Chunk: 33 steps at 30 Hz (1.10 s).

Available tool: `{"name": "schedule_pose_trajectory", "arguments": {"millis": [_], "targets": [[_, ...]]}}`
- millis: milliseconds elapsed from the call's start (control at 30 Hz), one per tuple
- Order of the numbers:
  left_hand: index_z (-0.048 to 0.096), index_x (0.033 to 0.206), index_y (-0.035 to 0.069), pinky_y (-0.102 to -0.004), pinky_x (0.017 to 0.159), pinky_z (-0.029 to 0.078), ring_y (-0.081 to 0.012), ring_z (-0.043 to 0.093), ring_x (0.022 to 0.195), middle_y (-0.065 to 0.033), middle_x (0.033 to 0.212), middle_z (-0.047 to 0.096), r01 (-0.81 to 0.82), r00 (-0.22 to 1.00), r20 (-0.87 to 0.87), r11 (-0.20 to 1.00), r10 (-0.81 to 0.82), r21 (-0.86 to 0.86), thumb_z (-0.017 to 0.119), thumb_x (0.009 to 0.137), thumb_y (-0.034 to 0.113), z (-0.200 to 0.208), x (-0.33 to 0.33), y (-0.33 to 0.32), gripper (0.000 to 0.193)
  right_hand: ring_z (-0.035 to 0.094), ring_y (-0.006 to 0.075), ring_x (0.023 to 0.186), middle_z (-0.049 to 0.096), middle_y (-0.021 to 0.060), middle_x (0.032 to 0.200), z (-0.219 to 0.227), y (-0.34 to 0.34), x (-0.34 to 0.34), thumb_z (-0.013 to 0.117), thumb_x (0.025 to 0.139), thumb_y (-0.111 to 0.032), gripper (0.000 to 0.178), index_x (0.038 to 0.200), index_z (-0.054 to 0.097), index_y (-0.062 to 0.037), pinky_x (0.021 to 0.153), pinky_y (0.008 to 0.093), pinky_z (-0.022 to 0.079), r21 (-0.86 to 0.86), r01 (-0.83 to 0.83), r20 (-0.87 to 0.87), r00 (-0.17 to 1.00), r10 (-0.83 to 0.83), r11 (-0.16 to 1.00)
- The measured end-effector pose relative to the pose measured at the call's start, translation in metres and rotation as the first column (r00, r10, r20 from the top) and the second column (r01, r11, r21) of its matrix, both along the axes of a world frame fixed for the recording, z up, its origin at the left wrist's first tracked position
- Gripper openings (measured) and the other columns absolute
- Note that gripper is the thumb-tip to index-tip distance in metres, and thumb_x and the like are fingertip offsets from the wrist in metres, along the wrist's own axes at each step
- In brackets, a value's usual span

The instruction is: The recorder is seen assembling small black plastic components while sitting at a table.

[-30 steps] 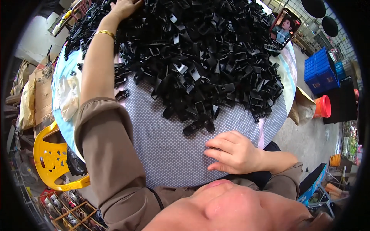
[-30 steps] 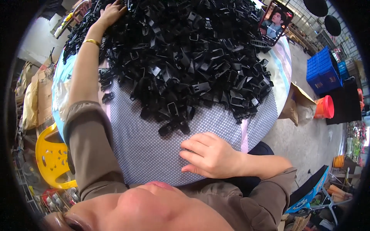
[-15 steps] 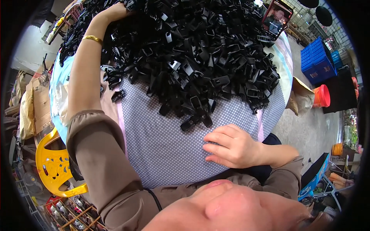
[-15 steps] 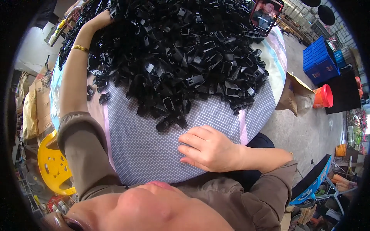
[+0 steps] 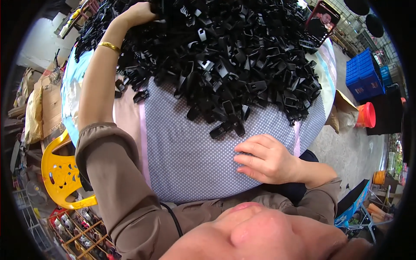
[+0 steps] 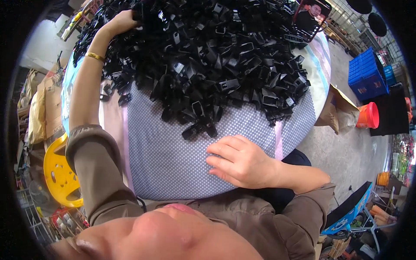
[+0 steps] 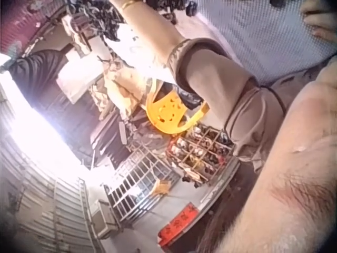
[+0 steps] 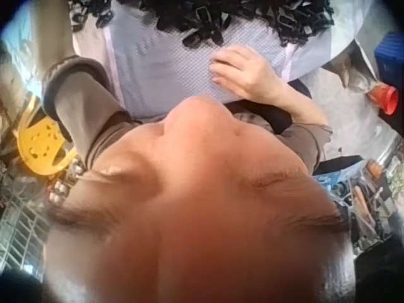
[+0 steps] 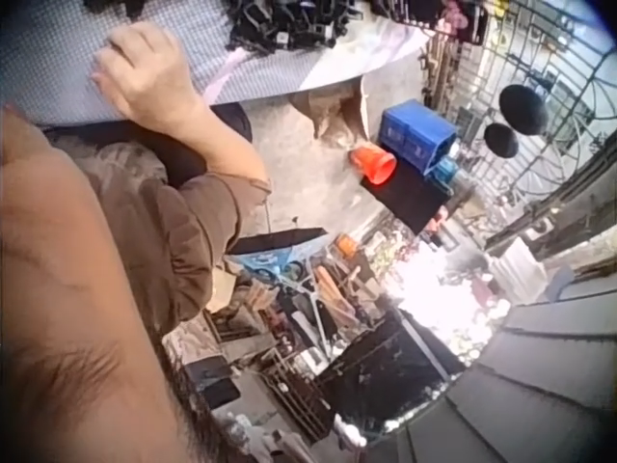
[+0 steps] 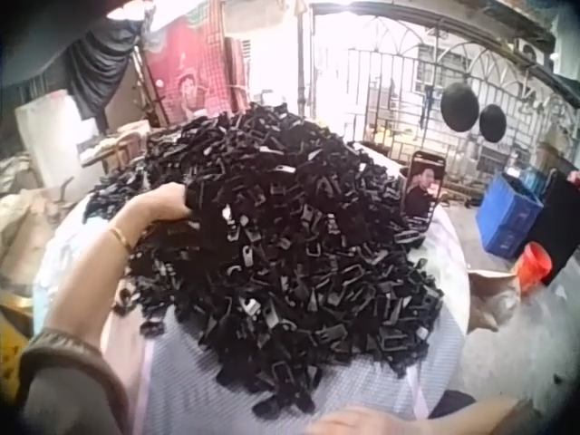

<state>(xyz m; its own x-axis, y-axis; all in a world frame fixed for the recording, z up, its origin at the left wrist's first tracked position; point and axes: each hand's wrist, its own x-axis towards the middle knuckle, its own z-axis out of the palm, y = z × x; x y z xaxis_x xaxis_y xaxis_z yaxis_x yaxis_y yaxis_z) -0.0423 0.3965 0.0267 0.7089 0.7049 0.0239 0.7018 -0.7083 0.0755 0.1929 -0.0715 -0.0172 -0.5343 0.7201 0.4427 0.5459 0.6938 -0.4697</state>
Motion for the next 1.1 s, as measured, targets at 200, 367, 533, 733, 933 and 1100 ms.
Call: {"name": "schedule_pose_trajectory", "arguments": {"millis": [200, 367, 533, 733, 933, 1100], "targets": [[0.066, 0.107, -0.006, -0.0405, 0.089, 0.050, -0.0398, 0.064, 0.096, -0.0271, 0.103, 0.067, -0.002, 0.996, -0.090, 1.000, 0.004, 0.022, 0.062, 0.078, 0.030, 0.018, -0.002, -0.094, 0.046, 0.062, 0.0282, 0.089, 0.064, 0.0115, 0.103, -0.002, -0.001, -0.002, 0.076, 0.070, -0.015, 0.029, 0.095, 0.066, -0.0032, 0.073, 0.0372, 0.051, 0.018, 0.001, -0.010, 1.000, -0.001, 1.000], [0.065, 0.117, 0.001, -0.0379, 0.096, 0.048, -0.0370, 0.062, 0.106, -0.0222, 0.112, 0.066, -0.052, 0.998, -0.019, 0.999, 0.052, -0.011, 0.061, 0.081, 0.039, 0.013, -0.015, -0.136, 0.053, 0.061, 0.0285, 0.090, 0.063, 0.0109, 0.103, -0.003, -0.002, -0.002, 0.076, 0.070, -0.013, 0.029, 0.095, 0.067, -0.0032, 0.075, 0.0381, 0.051, 0.027, 0.003, -0.013, 1.000, -0.002, 1.000], [0.066, 0.114, 0.000, -0.0397, 0.094, 0.049, -0.0377, 0.063, 0.101, -0.0222, 0.108, 0.067, -0.048, 0.997, -0.061, 0.999, 0.048, 0.010, 0.058, 0.082, 0.044, 0.017, -0.017, -0.176, 0.054, 0.060, 0.0289, 0.091, 0.063, 0.0104, 0.103, -0.003, -0.002, -0.004, 0.077, 0.069, -0.013, 0.029, 0.095, 0.067, -0.0035, 0.077, 0.0387, 0.050, 0.032, 0.009, -0.011, 1.000, -0.009, 0.999], [0.057, 0.129, 0.001, -0.0391, 0.103, 0.043, -0.0351, 0.052, 0.121, -0.0164, 0.139, 0.048, -0.057, 0.998, 0.025, 0.997, 0.058, -0.049, 0.055, 0.092, 0.046, 0.022, -0.020, -0.221, 0.058, 0.060, 0.0290, 0.091, 0.063, 0.0101, 0.102, -0.001, -0.002, -0.002, 0.077, 0.069, -0.012, 0.029, 0.094, 0.066, -0.0036, 0.078, 0.0385, 0.050, 0.026, 0.013, 0.005, 1.000, -0.013, 1.000], [0.070, 0.113, 0.010, -0.0282, 0.081, 0.049, -0.0158, 0.064, 0.093, -0.0048, 0.101, 0.071, -0.146, 0.945, 0.283, 0.985, 0.166, -0.089, 0.056, 0.089, 0.060, 0.074, -0.062, -0.106, 0.057, 0.060, 0.0285, 0.090, 0.063, 0.0098, 0.102, 0.002, -0.004, -0.003, 0.076, 0.069, -0.013, 0.029, 0.094, 0.066, -0.0038, 0.076, 0.0379, 0.049, 0.044, 0.006, 0.015, 1.000, -0.007, 0.999], [0.050, 0.138, 0.012, -0.0430, 0.108, 0.034, -0.0359, 0.045, 0.130, -0.0212, 0.135, 0.052, -0.650, 0.732, 0.349, 0.753, 0.586, 0.100, 0.048, 0.074, 0.083, -0.024, -0.154, 0.032, 0.096, 0.061, 0.0274, 0.089, 0.064, 0.0097, 0.101, -0.001, -0.003, -0.004, 0.076, 0.069, -0.014, 0.030, 0.095, 0.067, -0.0038, 0.073, 0.0375, 0.050, 0.042, 0.009, 0.024, 1.000, -0.010, 0.999]]}}
